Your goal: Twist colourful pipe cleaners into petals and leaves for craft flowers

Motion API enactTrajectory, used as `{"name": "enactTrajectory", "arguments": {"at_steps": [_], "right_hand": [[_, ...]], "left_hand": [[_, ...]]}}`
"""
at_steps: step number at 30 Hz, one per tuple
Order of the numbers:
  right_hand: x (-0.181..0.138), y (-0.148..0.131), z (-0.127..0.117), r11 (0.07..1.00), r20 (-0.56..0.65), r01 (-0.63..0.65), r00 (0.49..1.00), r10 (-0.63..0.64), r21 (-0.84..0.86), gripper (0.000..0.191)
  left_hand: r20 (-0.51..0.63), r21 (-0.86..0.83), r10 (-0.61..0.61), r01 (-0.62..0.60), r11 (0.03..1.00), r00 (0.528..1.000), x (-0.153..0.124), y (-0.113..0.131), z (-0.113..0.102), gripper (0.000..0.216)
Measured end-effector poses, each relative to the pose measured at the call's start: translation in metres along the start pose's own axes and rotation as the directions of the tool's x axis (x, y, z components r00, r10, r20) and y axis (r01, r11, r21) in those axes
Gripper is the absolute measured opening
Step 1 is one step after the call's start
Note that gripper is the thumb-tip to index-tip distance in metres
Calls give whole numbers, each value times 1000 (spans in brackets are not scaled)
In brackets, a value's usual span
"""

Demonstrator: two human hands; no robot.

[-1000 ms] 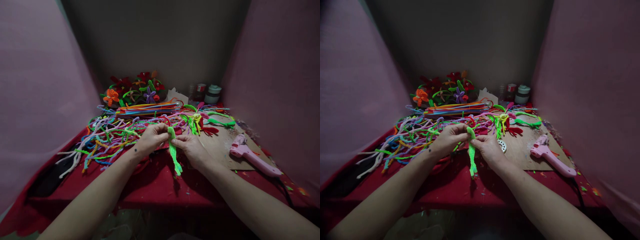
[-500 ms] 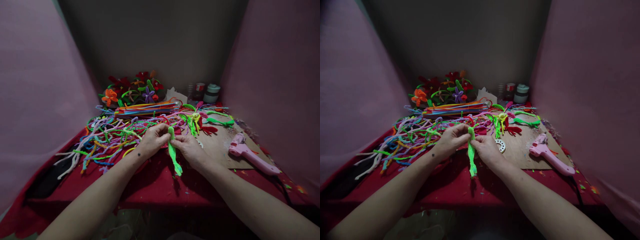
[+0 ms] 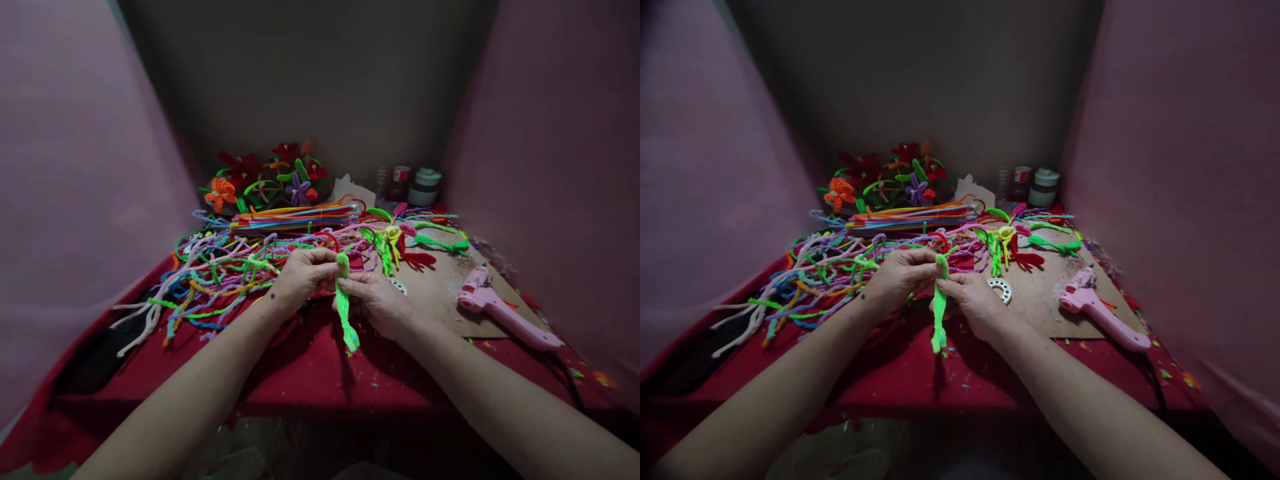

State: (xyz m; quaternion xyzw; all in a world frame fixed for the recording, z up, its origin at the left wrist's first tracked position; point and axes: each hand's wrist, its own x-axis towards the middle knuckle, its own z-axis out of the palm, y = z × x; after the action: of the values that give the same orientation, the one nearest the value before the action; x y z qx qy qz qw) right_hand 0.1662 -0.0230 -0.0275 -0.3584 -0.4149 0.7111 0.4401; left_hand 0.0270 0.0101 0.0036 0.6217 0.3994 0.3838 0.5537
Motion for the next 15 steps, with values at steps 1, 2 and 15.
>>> {"name": "enactTrajectory", "arguments": {"at_steps": [1,2,15], "right_hand": [[0,0,0,1000,-14,5,1000,-4,1,19],[0,0,1,1000,-30,2,1000,-2,-3,17],[-2,-1,-1,988,98,-120,989,111,98,14]], "left_hand": [[-18,32,16,-15,999,1000,-1,1,0,16],[-41,63,38,-35,997,998,-1,3,0,17],[-199,123,142,-119,985,970,-7,6,6,14]]}}
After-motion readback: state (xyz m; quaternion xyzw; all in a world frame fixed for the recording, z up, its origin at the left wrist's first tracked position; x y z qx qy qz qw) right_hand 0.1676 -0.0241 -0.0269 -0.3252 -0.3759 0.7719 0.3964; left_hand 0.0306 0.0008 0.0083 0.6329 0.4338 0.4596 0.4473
